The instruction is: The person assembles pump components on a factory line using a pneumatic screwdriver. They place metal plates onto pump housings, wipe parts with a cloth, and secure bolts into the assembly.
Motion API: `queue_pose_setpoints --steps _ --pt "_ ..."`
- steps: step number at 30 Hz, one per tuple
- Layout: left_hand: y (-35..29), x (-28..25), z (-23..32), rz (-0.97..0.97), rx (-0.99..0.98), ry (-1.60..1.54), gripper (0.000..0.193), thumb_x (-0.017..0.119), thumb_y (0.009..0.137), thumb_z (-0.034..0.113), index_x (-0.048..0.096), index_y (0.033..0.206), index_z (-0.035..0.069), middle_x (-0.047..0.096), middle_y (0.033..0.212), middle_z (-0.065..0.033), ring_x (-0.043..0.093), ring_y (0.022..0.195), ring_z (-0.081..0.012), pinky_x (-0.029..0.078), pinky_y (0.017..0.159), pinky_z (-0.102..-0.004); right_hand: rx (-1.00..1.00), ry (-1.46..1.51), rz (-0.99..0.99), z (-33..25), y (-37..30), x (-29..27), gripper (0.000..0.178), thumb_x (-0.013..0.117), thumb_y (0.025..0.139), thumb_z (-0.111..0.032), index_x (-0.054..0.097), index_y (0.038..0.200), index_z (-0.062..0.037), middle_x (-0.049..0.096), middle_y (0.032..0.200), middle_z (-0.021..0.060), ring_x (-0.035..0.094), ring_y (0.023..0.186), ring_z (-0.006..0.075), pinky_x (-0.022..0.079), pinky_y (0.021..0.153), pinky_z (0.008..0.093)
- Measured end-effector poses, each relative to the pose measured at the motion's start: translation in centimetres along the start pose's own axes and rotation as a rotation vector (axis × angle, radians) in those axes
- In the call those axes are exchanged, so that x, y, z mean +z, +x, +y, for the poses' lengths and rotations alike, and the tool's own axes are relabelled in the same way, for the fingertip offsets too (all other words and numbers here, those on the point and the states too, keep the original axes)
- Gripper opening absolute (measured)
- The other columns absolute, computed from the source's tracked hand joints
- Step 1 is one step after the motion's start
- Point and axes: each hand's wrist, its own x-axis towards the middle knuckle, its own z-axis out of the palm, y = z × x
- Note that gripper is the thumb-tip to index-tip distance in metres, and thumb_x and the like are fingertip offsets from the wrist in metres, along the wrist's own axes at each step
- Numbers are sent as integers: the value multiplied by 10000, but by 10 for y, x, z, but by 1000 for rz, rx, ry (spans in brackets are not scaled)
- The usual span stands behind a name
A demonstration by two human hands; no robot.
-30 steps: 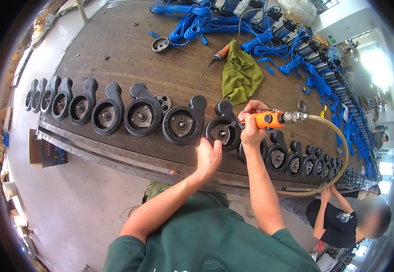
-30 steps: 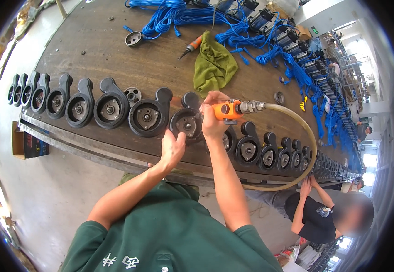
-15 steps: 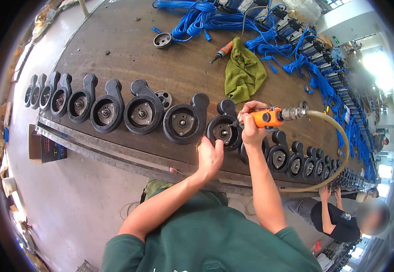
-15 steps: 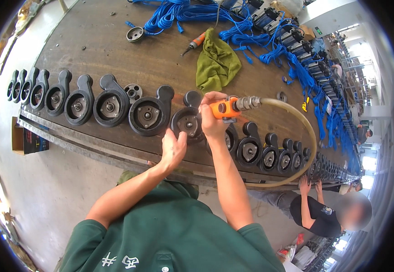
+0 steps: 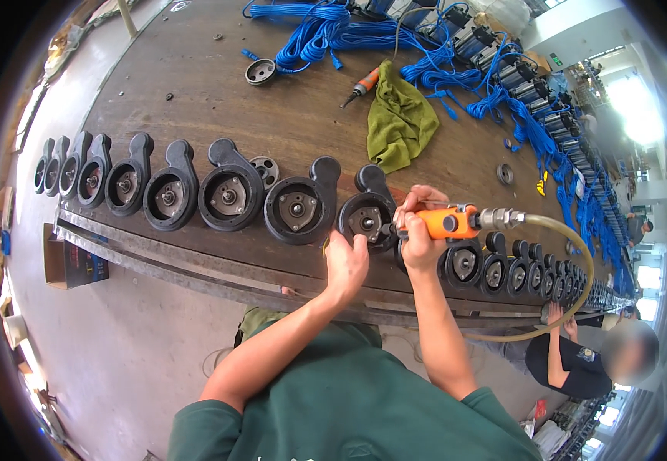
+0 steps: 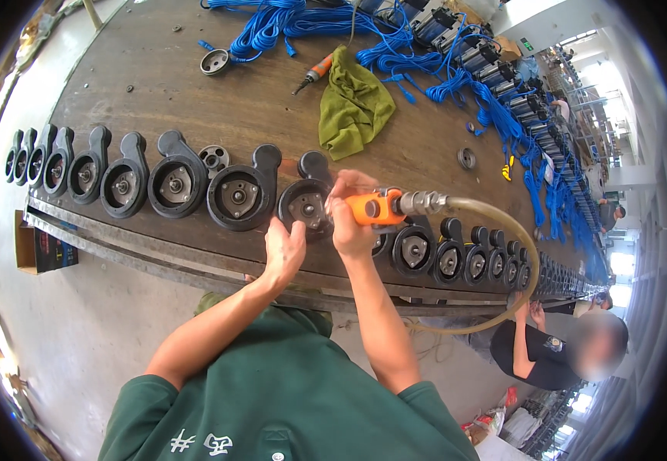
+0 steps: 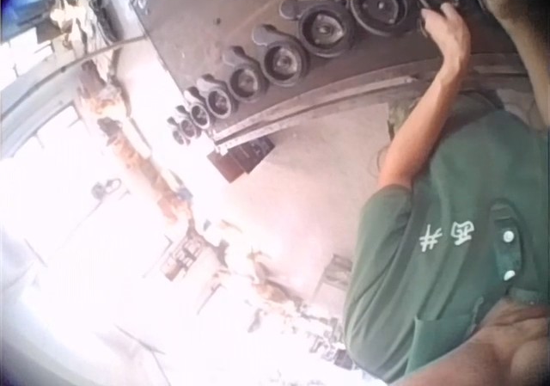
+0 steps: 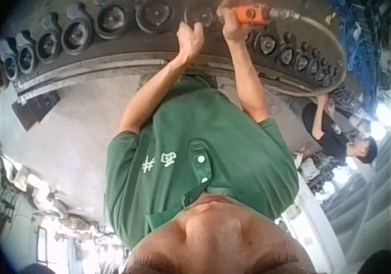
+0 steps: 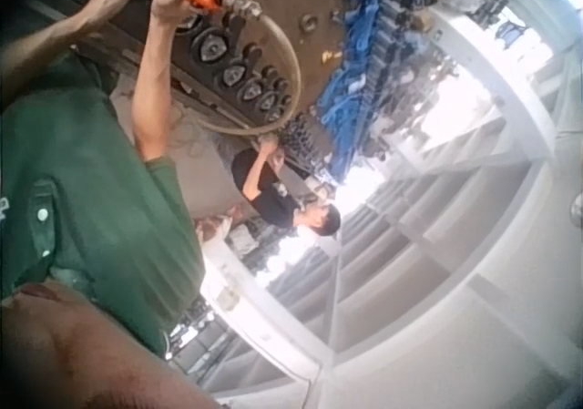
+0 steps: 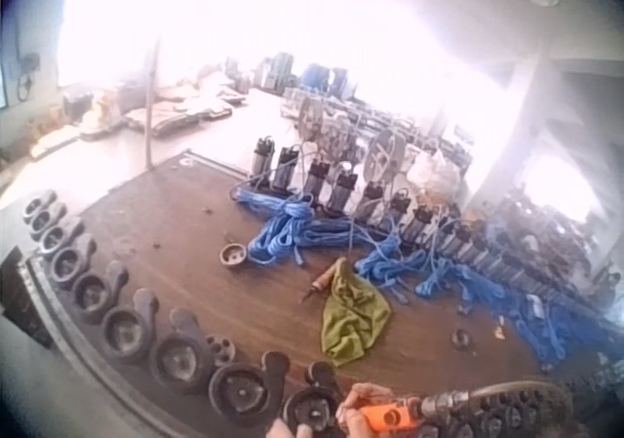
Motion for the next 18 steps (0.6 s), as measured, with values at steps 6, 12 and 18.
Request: queue_pose_setpoints --steps 6,12,18 --pt "1 1 -2 -5 -6 -10 484 572 872 176 473 1240 -122 649 1054 -348 641 1021 -478 501 911 -478 -2 -11 0 6 -11 -6 334 486 813 17 526 1144 1 568 903 75 534 668 126 497 655 266" --pt "0 1 -1 35 26 -36 469 579 852 195 517 1184 -131 656 1013 -346 645 986 -488 505 879 -482 -2 -5 10 3 -12 -5 325 497 811 22 535 1133 2 573 892 80 534 650 126 500 645 271" --pt "1 -2 -2 24 32 -72 479 572 861 182 491 1217 -126 655 1025 -346 648 997 -479 505 890 -481 26 -10 -13 4 -17 -3 288 521 816 24 528 1103 -3 573 870 76 537 648 126 493 627 266"
